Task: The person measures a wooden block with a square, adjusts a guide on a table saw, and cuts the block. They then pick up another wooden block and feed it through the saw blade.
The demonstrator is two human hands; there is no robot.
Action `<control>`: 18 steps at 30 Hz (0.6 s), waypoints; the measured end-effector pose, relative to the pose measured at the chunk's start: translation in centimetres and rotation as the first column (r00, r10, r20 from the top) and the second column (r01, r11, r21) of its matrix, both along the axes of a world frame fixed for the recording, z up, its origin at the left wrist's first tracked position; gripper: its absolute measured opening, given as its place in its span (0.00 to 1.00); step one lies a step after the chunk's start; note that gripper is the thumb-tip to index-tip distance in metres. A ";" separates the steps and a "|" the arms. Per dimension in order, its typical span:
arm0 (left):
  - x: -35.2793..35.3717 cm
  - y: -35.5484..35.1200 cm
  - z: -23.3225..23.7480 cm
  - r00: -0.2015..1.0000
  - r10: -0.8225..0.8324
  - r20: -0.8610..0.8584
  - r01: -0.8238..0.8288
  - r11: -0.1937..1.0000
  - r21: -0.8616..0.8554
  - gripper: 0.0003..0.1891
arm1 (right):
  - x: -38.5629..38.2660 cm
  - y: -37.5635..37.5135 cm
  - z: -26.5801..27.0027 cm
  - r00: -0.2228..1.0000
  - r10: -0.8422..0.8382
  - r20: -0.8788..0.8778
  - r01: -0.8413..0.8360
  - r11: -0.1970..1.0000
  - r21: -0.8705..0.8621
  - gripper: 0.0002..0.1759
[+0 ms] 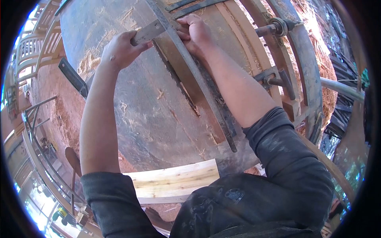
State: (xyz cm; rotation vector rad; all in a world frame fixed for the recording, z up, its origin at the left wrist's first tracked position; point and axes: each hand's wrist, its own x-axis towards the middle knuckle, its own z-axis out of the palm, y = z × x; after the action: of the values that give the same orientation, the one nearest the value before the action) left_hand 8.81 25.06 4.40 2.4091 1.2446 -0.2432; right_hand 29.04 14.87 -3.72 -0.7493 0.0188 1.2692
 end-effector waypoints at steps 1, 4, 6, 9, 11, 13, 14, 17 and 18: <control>0.0 0.1 0.0 1.000 0.000 0.007 0.000 1.000 0.001 0.32 | 0.1 0.1 -0.1 1.000 0.003 0.004 -0.003 1.000 -0.003 0.14; 0.0 0.2 -0.2 1.000 -0.017 -0.013 0.018 1.000 0.025 0.32 | 0.3 0.1 -0.4 1.000 0.003 -0.006 -0.003 1.000 0.025 0.14; -0.1 0.3 -0.4 1.000 -0.021 -0.014 0.021 0.999 0.026 0.32 | 0.4 0.0 -0.4 1.000 0.014 -0.012 -0.013 0.999 0.037 0.14; 0.0 0.2 -0.3 1.000 -0.016 -0.015 0.016 1.000 0.020 0.32 | 0.4 0.0 -0.4 1.000 0.024 -0.008 -0.024 0.998 0.054 0.14; -0.1 0.1 -0.3 1.000 -0.013 -0.005 0.014 1.000 0.017 0.33 | 0.5 0.1 -0.6 0.999 0.035 0.039 -0.036 0.999 0.032 0.14; -0.2 0.3 -0.6 1.000 -0.017 0.016 0.017 1.000 0.020 0.33 | 0.7 0.4 -0.6 0.991 0.052 0.126 -0.050 0.999 -0.021 0.12; -0.1 0.5 -0.6 1.000 -0.026 0.014 0.026 0.999 0.021 0.33 | 1.3 0.7 0.1 0.864 0.136 0.485 -0.088 0.989 -0.120 0.11; -0.4 0.6 -0.9 0.999 -0.040 0.008 0.040 0.999 0.017 0.33 | 5.7 3.1 3.0 -0.062 0.130 0.990 0.147 0.982 -0.120 0.02; -0.4 0.7 -1.0 0.999 -0.045 0.009 0.045 0.999 0.025 0.33 | 7.7 4.3 4.2 -0.404 -0.042 0.914 0.253 0.955 0.156 0.08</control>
State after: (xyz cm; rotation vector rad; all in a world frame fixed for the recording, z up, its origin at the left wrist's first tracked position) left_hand 8.37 25.74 3.39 2.4592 1.1969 -0.2308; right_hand 36.76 19.17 0.51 -1.7424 -1.2866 -0.1719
